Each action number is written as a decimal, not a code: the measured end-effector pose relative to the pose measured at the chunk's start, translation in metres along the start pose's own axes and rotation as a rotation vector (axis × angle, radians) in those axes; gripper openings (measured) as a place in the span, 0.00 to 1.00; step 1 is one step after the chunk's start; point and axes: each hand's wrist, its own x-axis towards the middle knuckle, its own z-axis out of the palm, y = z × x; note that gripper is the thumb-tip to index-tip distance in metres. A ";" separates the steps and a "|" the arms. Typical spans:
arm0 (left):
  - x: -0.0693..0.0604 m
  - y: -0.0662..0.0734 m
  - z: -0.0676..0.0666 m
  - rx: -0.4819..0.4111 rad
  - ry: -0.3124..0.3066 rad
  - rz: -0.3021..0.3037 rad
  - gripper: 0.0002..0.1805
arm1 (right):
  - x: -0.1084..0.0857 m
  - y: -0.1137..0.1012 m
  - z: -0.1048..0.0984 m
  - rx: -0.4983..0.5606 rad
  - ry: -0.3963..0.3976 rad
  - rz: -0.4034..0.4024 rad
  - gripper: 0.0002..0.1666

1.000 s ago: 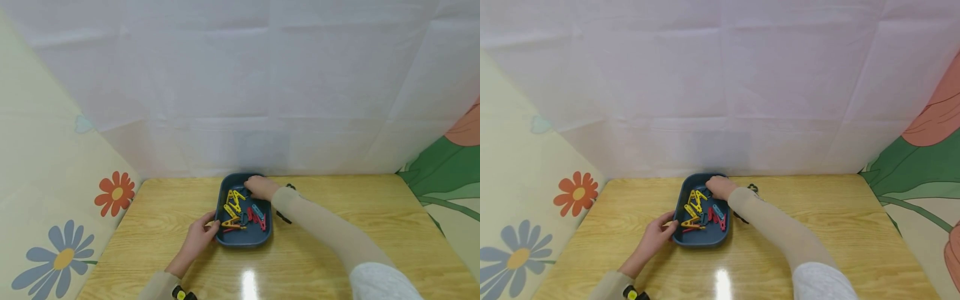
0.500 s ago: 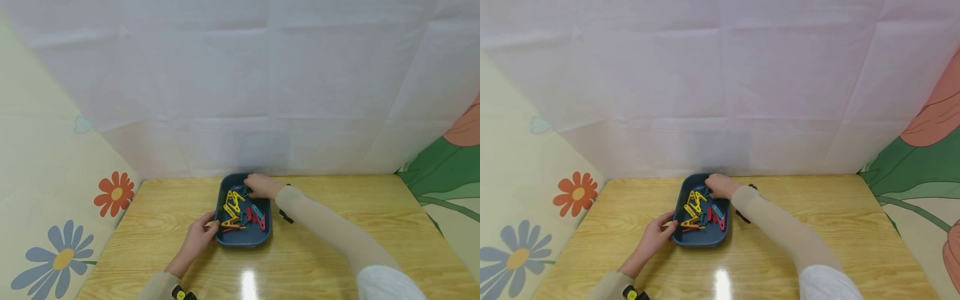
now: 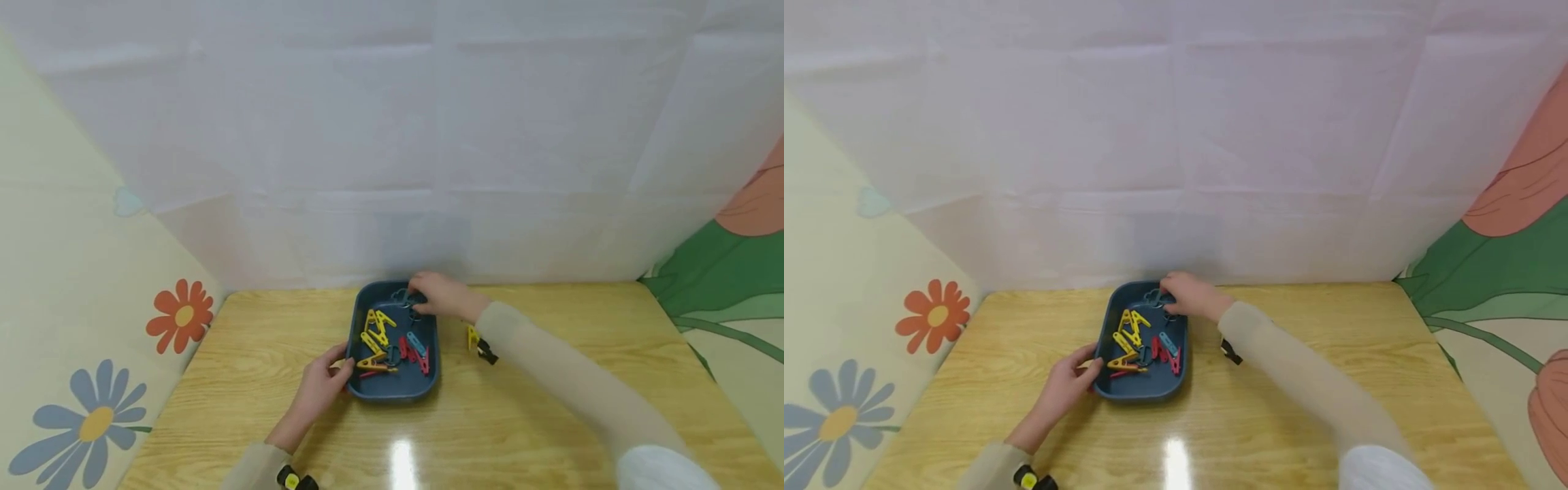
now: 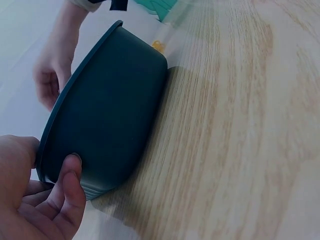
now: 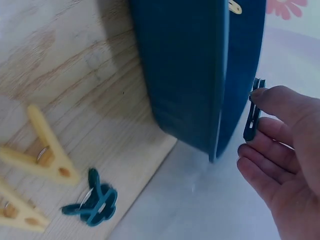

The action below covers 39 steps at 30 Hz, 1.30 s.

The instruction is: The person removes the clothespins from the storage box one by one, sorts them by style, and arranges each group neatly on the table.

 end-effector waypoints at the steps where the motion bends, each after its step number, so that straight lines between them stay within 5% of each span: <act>1: 0.000 0.000 0.000 -0.002 0.000 0.001 0.22 | -0.004 0.001 -0.003 0.014 0.008 0.008 0.19; 10: 0.001 -0.003 -0.002 0.007 0.016 0.003 0.22 | -0.044 0.021 -0.011 0.137 0.122 0.058 0.19; 21: 0.002 -0.007 -0.004 0.029 0.017 -0.021 0.23 | -0.087 0.054 0.004 0.241 0.222 0.210 0.20; 39: 0.003 -0.007 -0.005 0.019 0.010 -0.026 0.22 | -0.119 0.086 0.049 0.350 0.322 0.434 0.14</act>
